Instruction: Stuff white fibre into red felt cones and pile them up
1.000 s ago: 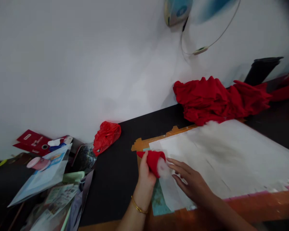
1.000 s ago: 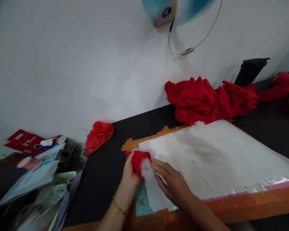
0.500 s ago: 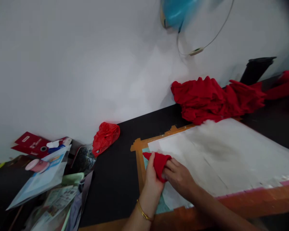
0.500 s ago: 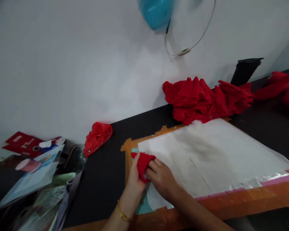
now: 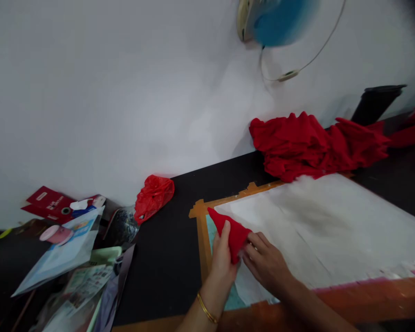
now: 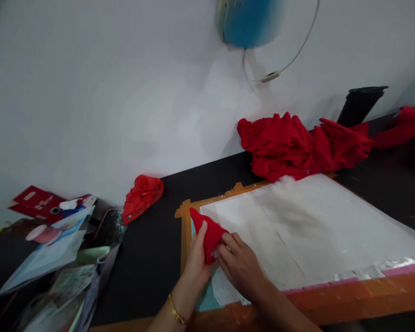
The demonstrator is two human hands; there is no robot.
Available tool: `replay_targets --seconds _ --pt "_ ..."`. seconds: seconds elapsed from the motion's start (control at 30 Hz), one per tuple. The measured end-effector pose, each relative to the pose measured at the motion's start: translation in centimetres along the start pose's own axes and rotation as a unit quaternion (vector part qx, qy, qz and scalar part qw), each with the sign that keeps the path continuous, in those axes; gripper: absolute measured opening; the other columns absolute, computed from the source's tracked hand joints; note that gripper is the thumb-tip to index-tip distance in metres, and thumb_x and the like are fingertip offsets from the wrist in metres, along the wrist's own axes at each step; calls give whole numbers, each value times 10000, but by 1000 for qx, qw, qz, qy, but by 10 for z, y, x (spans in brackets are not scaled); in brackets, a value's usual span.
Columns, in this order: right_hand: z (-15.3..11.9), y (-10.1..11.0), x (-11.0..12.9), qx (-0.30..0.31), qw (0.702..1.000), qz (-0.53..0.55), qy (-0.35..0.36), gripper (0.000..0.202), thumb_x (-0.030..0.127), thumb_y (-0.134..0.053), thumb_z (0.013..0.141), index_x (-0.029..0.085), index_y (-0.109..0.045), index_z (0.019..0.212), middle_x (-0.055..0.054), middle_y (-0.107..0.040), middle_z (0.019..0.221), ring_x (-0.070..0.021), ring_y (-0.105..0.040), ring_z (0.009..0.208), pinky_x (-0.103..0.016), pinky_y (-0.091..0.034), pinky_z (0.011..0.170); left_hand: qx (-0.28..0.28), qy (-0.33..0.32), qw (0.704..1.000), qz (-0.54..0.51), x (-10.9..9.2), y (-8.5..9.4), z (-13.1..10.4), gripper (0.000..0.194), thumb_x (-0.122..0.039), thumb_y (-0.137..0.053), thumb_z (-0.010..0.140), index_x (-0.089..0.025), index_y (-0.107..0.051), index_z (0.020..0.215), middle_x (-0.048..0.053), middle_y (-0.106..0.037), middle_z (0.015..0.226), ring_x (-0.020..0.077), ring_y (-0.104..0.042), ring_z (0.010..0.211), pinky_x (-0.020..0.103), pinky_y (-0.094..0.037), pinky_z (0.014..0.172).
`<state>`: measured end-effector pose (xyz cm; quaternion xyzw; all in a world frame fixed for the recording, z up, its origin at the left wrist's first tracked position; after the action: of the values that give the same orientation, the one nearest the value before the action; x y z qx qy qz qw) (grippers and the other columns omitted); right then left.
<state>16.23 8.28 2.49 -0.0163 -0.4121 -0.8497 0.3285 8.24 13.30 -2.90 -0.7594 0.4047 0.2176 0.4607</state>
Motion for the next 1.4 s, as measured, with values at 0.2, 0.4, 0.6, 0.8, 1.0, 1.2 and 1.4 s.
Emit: replay_targets --seconds 0.2,0.4,0.6,0.8,1.0,1.2,1.4 --pt "-11 -13 -2 42 996 65 52 177 118 -467 833 184 -630 854 -80 -684 835 -227 -618 836 -356 -556 747 30 -13 999 34 -4 -6 -4 458 -383 -806 693 -142 -651 1050 89 -724 926 192 -689 790 279 -539 743" --pt "-6 -7 -17 57 998 13 3 293 44 -432 805 164 -593 1018 -100 -675 929 -239 -618 905 -357 -574 740 -4 43 999 13 3 1 0 412 -374 -807 689 -118 -677 984 127 -729 936 207 -692 771 281 -551 692" --pt "-7 -8 -5 94 994 51 -17 379 99 -503 756 146 -590 1122 -149 -653 1099 -295 -576 1063 -427 -568 823 11 49 999 -10 15 3 3 399 -427 -756 744 -108 -671 968 117 -730 902 195 -691 747 283 -550 694" --pt "-9 -16 -6 37 996 65 43 318 115 -412 864 158 -661 1057 -130 -733 981 -248 -678 882 -374 -578 758 35 21 998 44 22 -3 -7 468 -431 -786 715 -147 -652 1063 112 -736 974 244 -704 902 314 -542 801" --pt "-15 -16 -16 56 994 80 41 415 59 -431 764 164 -656 1098 -112 -747 940 -249 -690 835 -347 -580 720 48 0 997 62 1 3 1 517 -468 -789 700 -111 -650 1048 154 -721 1038 245 -684 953 308 -526 839" --pt "0 -16 5 53 986 147 61 424 104 -380 878 188 -553 1256 -89 -727 1065 -218 -687 877 -330 -584 769 35 -100 994 13 -32 2 8 630 -285 -819 683 -202 -507 1223 15 -688 799 186 -695 784 289 -518 760" --pt "5 -33 -9 87 957 264 -77 438 130 -362 928 247 -515 1321 -55 -724 1099 -200 -699 894 -327 -598 801 53 -69 996 29 -12 -8 -6 581 -232 -793 693 -209 -500 1194 -33 -608 729 130 -627 646 245 -487 657"
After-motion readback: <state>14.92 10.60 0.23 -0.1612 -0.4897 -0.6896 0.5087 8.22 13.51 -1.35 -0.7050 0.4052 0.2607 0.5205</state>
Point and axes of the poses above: each hand's wrist, its own z-axis towards the middle knuckle, its own y-axis out of the back of the hand, x = y × z, the point moved 9 cm from there along z, towards the middle knuckle
